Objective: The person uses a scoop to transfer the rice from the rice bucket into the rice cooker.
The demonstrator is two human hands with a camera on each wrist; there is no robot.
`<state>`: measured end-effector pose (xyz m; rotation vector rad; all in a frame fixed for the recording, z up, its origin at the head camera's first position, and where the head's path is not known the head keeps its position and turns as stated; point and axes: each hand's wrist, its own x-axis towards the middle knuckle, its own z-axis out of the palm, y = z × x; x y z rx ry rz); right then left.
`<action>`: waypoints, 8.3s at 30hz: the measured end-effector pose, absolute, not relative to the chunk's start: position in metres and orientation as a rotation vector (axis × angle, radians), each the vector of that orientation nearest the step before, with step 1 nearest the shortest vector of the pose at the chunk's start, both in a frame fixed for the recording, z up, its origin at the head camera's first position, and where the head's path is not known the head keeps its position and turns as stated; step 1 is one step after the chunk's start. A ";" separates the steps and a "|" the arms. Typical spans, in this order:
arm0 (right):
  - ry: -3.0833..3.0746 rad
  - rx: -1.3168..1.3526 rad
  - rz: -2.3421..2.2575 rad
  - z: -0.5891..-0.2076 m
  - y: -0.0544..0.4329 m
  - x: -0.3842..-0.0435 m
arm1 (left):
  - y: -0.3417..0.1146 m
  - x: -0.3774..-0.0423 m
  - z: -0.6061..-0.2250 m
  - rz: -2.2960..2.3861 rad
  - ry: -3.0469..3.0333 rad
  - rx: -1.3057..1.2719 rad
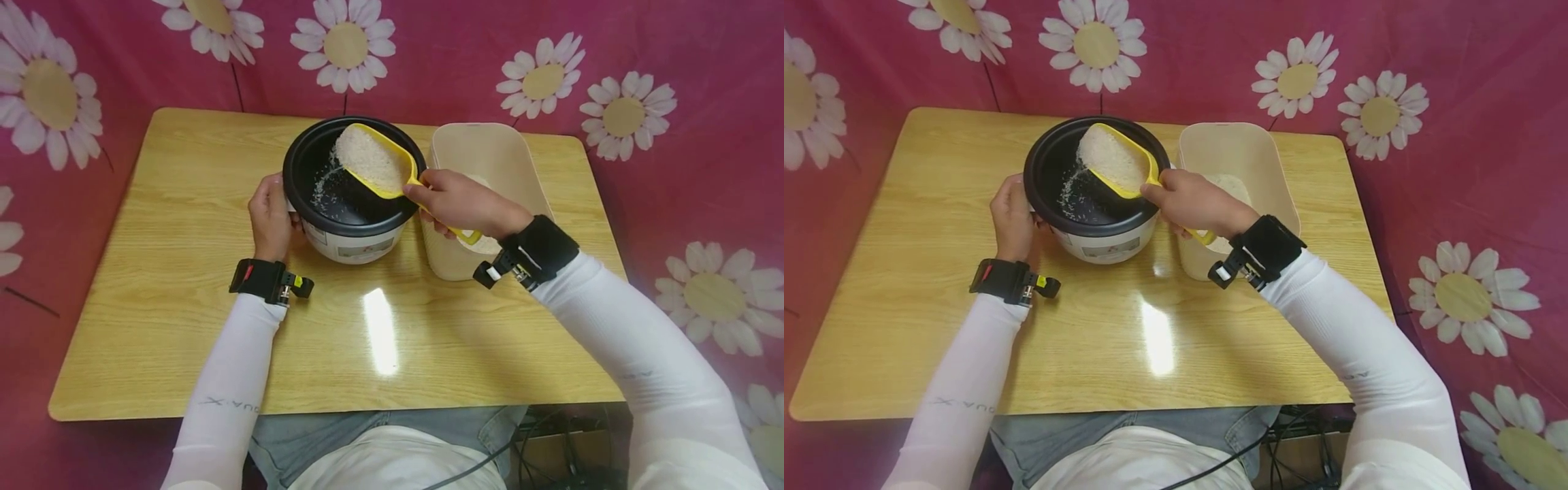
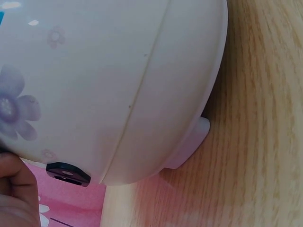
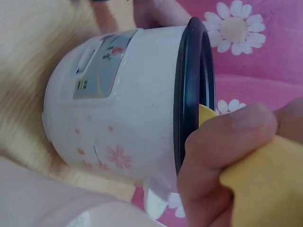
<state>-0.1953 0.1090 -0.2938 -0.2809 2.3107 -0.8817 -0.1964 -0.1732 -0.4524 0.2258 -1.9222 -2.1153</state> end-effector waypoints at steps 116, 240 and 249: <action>2.899 -0.117 0.001 -0.343 0.217 -0.193 | -0.172 -0.196 -0.458 -2.078 -1.892 0.190; 2.201 -0.068 -0.961 -0.367 0.232 -0.220 | -0.168 -0.193 -0.458 -2.105 -1.850 0.226; 2.125 0.030 -1.135 -0.365 0.233 -0.220 | -0.167 -0.193 -0.456 -2.129 -1.840 0.235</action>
